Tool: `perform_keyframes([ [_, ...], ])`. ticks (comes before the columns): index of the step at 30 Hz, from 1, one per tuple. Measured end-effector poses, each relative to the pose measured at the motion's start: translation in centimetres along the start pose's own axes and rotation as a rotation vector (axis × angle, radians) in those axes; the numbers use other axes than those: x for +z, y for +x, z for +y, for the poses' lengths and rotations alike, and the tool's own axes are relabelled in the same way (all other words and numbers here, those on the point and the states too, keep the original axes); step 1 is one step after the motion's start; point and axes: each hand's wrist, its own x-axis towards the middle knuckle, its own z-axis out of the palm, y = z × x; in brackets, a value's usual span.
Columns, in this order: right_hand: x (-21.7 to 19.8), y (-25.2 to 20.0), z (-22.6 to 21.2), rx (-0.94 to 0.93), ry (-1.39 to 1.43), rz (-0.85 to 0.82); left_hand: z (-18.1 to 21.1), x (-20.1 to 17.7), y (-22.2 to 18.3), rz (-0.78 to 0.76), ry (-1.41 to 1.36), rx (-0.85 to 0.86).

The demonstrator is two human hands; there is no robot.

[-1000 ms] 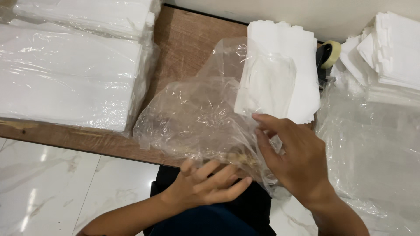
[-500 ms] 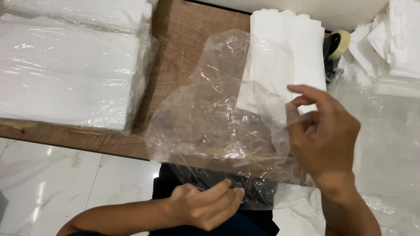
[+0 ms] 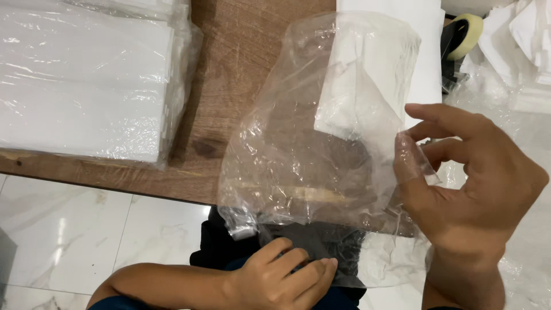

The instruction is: The person folds white tissue paper sheets on a wooden table, aligning the edges and creasing the folds. They then place the folded sheets into a clear plastic bag and seal it. The person repeats this process with additional sheets of tissue paper.

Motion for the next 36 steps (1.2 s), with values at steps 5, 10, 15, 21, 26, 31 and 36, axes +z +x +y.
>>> perform_keyframes([
  [5,0.2,0.4,-0.5,-0.015,0.063,-0.014,-1.7,-1.2,1.0,0.183,0.225,0.114],
  [10,0.9,0.3,0.1,-0.086,0.041,0.071,-4.8,-0.5,0.3,0.046,0.604,-0.21],
  [15,2.9,-0.1,2.4,-0.303,-0.095,0.299,-7.4,-0.2,2.7,0.034,0.437,-0.238],
  [21,4.8,0.2,3.6,-0.223,-0.088,0.414,-9.0,2.2,2.9,0.118,0.386,-0.301],
  [26,5.0,0.2,2.9,-0.045,0.03,-0.088,-11.6,0.3,3.0,0.166,0.448,-0.337],
  [31,5.0,0.4,4.1,0.073,-0.311,-0.465,-12.4,-2.3,3.5,-0.144,0.39,-0.623],
  [36,2.8,1.8,3.5,-0.223,-0.302,0.132,-8.9,-6.9,8.2,-0.024,0.401,-0.489],
])
